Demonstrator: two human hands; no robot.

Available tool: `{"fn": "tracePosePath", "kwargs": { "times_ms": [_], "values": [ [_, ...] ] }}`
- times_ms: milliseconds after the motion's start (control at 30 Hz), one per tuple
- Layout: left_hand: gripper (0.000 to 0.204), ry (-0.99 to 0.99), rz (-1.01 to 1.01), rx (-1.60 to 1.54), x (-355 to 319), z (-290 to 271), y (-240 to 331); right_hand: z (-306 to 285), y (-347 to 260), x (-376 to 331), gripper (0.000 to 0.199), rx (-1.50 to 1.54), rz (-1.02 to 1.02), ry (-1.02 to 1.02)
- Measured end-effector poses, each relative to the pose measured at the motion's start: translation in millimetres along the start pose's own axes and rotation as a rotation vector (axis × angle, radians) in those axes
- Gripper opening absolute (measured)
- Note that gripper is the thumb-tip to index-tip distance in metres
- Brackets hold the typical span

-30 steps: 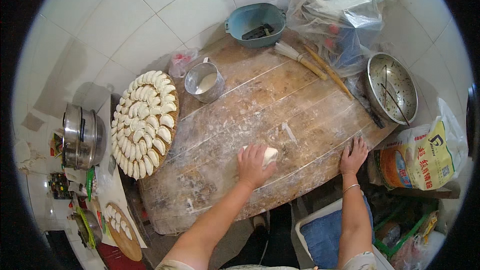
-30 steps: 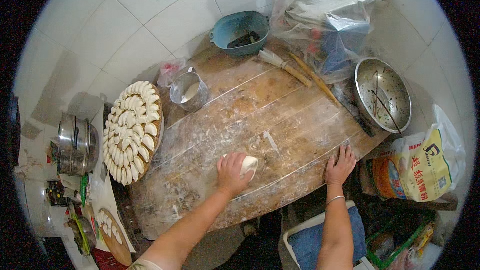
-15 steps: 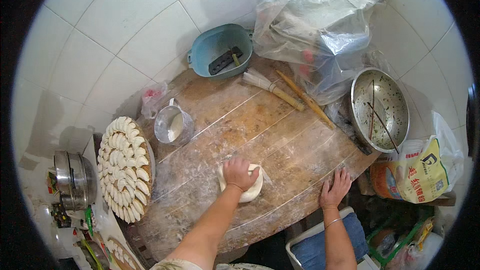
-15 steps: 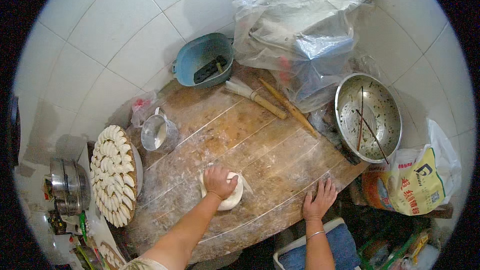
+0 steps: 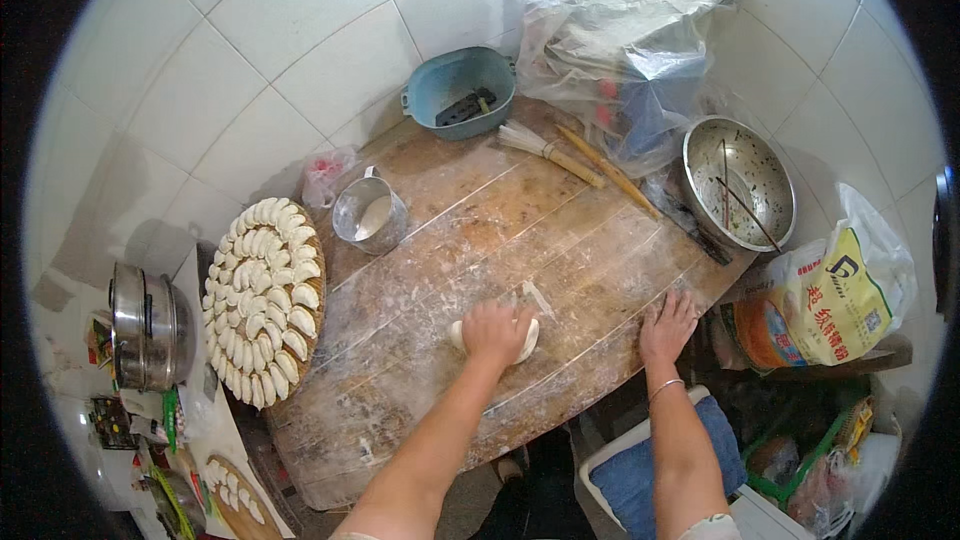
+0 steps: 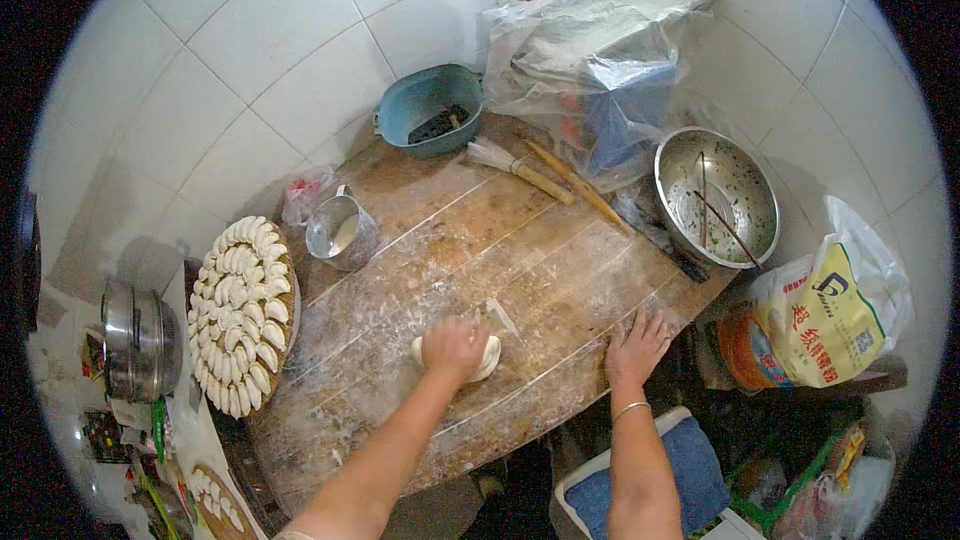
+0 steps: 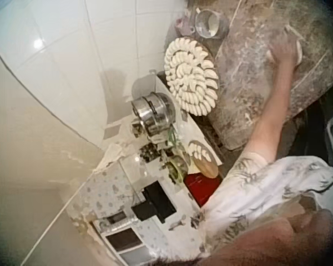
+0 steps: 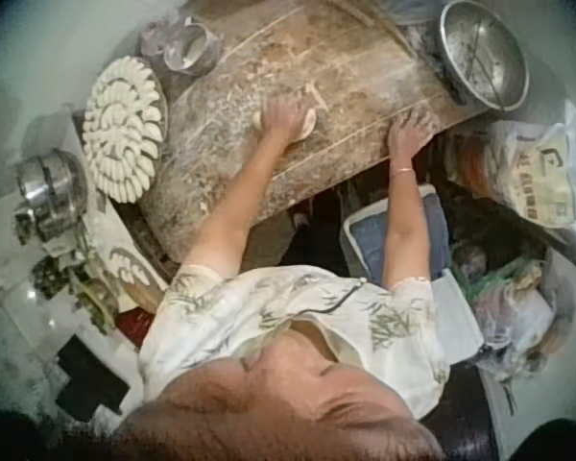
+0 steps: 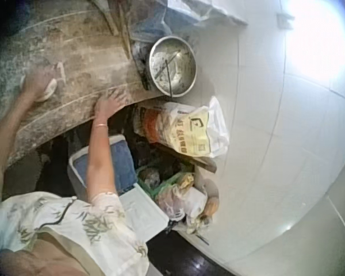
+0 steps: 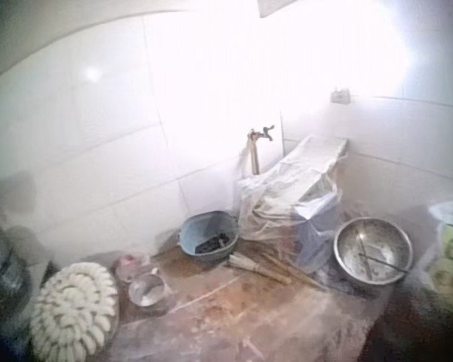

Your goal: The person kneads a piece of dough by hand on a floured wooden surface, repeatedly folding and pressing it, while occasionally reaching into a container for more flour.

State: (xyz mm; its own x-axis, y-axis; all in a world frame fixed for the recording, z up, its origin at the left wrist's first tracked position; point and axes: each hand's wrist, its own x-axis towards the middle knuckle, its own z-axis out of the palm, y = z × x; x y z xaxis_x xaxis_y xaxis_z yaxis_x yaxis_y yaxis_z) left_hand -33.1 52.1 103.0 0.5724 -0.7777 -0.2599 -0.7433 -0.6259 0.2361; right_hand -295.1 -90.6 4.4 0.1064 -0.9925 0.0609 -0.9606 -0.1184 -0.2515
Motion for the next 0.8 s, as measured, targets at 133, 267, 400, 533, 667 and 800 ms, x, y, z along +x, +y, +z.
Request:
{"fn": "tracePosePath", "kwargs": {
  "times_ms": [133,267,400,533,667,800],
  "values": [
    [0.042,0.479,0.265,-0.168,-54.9,51.7,-25.5,-17.8,-23.1,-11.7,0.067,-0.050,0.068,-0.072],
    [0.039,0.500,0.314,-0.148,-42.5,61.7,-32.1,-14.6,-19.9,-15.5,0.071,-0.060,0.077,-0.072],
    [0.038,0.405,0.338,-0.101,17.4,59.0,-26.9,-10.7,-14.0,-18.4,0.076,-0.083,0.049,-0.061],
    [0.031,0.354,0.231,-0.110,67.7,54.1,-15.8,-17.2,-20.4,-19.4,0.077,-0.071,0.072,-0.178],
    [0.030,0.457,0.213,-0.139,120.5,48.9,-7.7,-11.9,-12.7,-19.9,0.076,-0.044,0.063,-0.101],
    [0.028,0.428,0.123,-0.374,165.9,47.1,-14.8,-11.9,-19.8,-17.7,0.071,-0.032,0.066,-0.115]
  ]
}}
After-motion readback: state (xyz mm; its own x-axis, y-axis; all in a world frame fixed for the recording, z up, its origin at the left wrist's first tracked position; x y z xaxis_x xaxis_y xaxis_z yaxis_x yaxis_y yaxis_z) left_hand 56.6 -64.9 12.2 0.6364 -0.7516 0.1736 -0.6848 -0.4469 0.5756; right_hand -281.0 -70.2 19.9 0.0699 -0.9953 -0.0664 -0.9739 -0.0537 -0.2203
